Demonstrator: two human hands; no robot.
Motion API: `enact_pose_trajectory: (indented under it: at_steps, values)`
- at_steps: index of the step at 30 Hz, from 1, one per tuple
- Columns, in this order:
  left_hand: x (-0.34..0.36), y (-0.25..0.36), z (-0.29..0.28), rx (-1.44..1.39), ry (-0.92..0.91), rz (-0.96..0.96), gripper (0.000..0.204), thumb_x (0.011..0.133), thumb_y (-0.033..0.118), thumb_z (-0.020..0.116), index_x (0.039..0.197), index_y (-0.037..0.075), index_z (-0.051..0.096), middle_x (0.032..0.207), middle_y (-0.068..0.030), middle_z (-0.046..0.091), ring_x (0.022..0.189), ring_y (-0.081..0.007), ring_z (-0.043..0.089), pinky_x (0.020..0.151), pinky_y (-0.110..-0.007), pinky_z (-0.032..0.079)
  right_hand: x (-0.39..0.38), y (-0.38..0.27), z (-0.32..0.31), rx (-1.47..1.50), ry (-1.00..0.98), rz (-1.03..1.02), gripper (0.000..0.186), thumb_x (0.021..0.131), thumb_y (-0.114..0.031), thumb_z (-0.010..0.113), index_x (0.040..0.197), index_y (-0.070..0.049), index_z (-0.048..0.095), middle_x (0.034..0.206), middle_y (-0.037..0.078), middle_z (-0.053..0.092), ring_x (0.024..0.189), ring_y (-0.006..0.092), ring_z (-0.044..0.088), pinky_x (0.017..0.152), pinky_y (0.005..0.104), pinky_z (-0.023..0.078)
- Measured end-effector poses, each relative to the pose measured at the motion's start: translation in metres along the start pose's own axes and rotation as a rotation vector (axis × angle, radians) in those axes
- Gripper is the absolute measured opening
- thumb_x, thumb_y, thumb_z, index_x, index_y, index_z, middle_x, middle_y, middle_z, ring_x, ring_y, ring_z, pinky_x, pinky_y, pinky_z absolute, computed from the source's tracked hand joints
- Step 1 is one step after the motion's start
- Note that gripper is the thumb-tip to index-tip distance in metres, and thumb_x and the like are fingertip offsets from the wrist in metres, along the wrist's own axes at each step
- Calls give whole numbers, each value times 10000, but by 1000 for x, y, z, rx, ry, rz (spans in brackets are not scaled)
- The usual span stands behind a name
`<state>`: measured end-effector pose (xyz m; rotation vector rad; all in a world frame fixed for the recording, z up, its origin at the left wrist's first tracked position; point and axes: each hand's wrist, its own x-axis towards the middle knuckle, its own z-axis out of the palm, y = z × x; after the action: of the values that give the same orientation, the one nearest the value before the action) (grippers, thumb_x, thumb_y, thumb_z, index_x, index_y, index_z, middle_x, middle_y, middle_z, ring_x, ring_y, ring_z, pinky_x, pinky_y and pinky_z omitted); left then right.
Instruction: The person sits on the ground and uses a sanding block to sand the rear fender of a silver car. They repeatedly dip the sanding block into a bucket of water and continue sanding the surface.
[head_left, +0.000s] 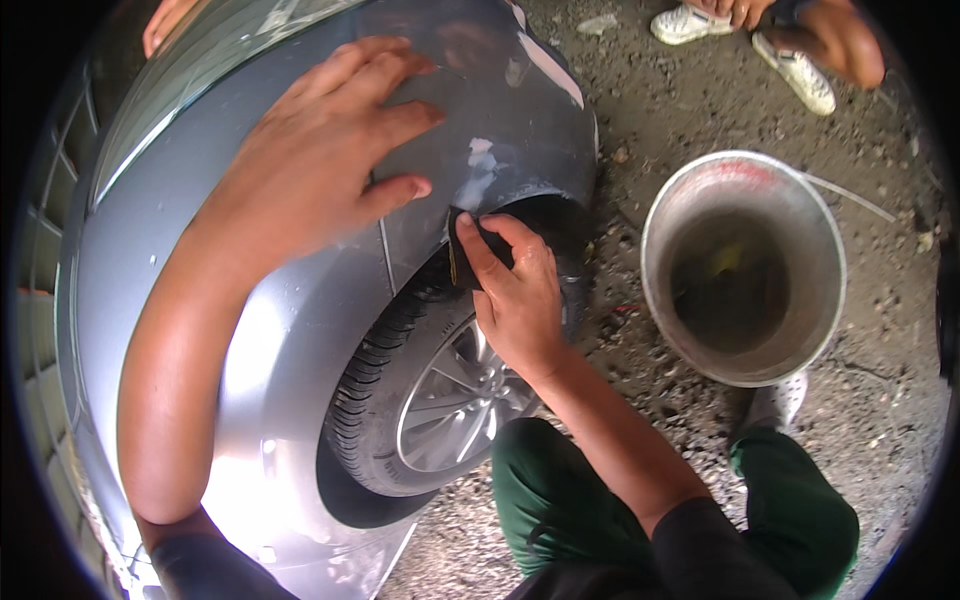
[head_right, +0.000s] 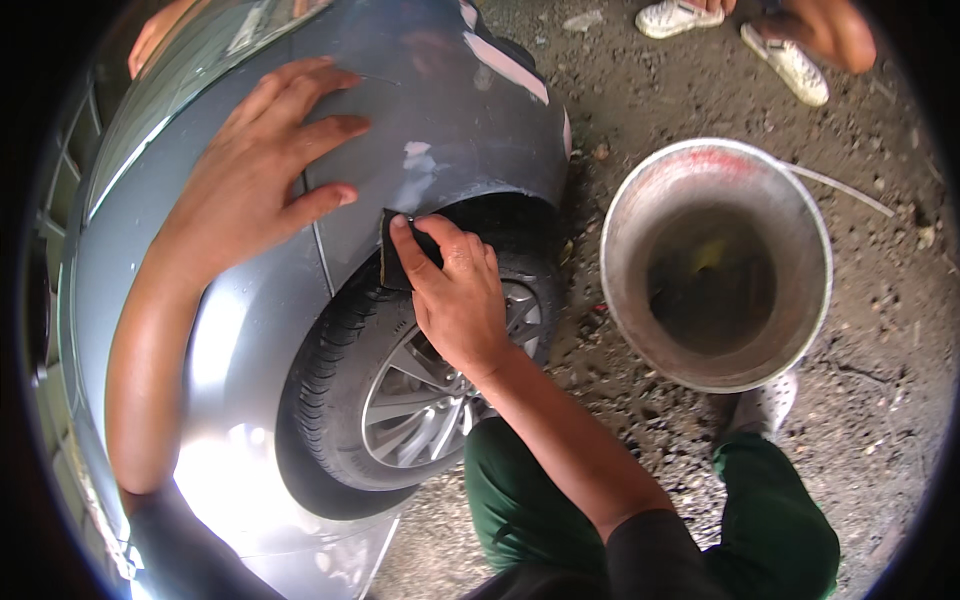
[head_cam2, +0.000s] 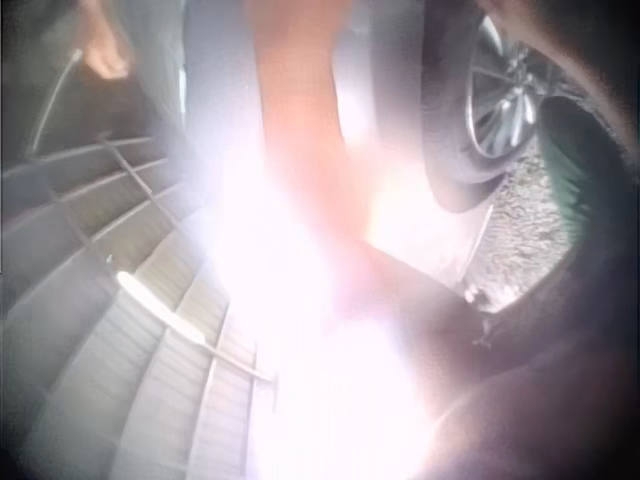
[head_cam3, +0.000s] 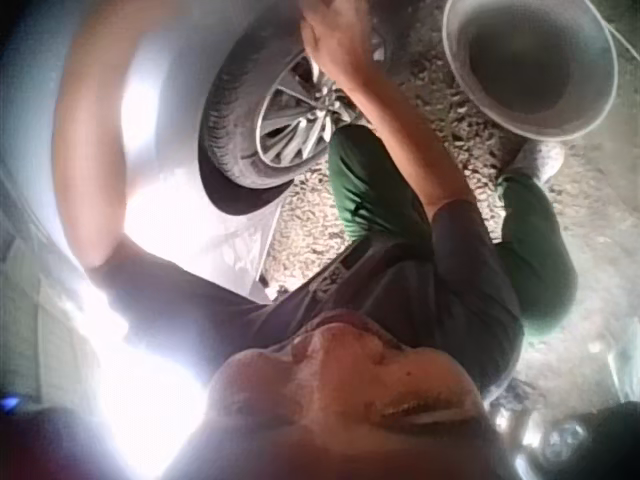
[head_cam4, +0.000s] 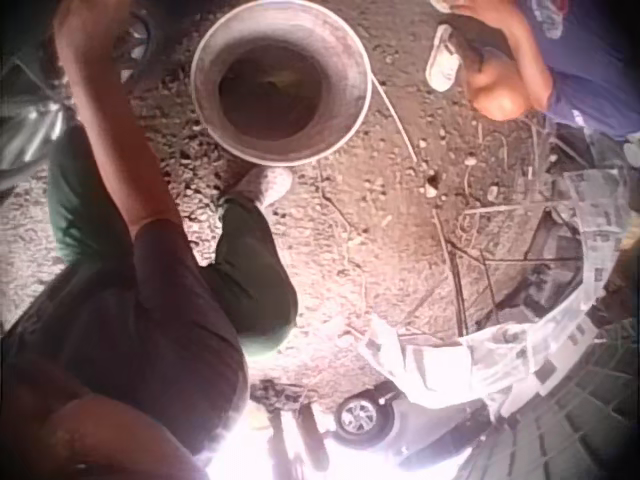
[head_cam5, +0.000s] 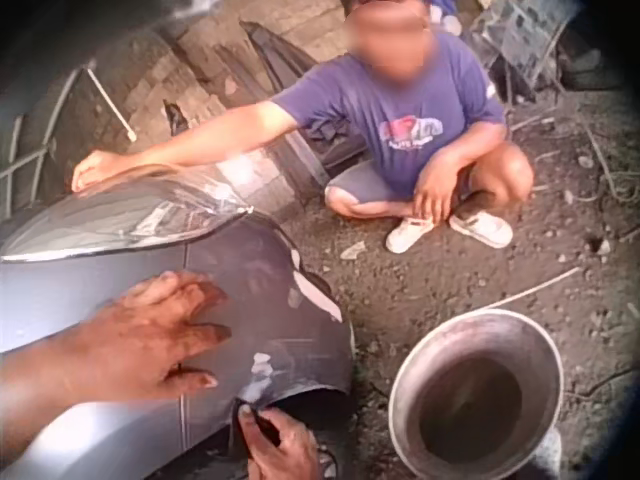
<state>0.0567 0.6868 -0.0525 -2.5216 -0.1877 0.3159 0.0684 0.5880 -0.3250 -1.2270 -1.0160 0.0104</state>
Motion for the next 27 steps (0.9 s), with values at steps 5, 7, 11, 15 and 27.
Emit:
enact_pose_trajectory:
  at_steps: [5, 7, 11, 15, 27]
  values:
    - [1, 8, 0, 31, -136, -27, 622, 742, 239, 931, 1328, 125, 754, 1615, -76, 546, 1584, -349, 396, 1270, -499, 400, -13, 15, 19, 4, 35, -85, 573, 905, -43, 707, 1459, -193, 698, 1325, 25, 619, 994, 197, 606, 833, 363, 453]
    - [2, 3, 4, 79, -128, -1, 632, 730, 218, 938, 1330, 137, 756, 1621, -68, 544, 1592, -349, 389, 1273, -506, 396, -12, 14, 23, 14, 88, -70, 576, 898, -60, 724, 1458, -192, 697, 1320, 13, 619, 995, 190, 602, 830, 362, 450]
    - [7, 2, 3, 118, -125, 44, 666, 718, 224, 945, 1348, 143, 747, 1625, -65, 546, 1593, -352, 391, 1279, -513, 385, -13, -3, 25, 92, 143, -77, 568, 890, -112, 754, 1449, -200, 698, 1322, -25, 613, 993, 177, 596, 835, 370, 444]
    - [10, -1, -3, 142, -140, 84, 722, 682, 252, 952, 1366, 152, 743, 1625, -64, 551, 1592, -350, 396, 1294, -521, 365, -6, 14, 28, 48, 138, -112, 521, 897, -145, 766, 1414, -199, 725, 1335, -42, 610, 979, 178, 588, 852, 369, 448]
    - [8, 4, 4, 161, -174, 124, 797, 624, 282, 953, 1383, 165, 739, 1627, -65, 555, 1595, -343, 400, 1317, -537, 329, -15, -2, 37, 57, 155, -162, 504, 913, -172, 749, 1416, -186, 734, 1389, -69, 605, 1033, 171, 585, 858, 358, 440]
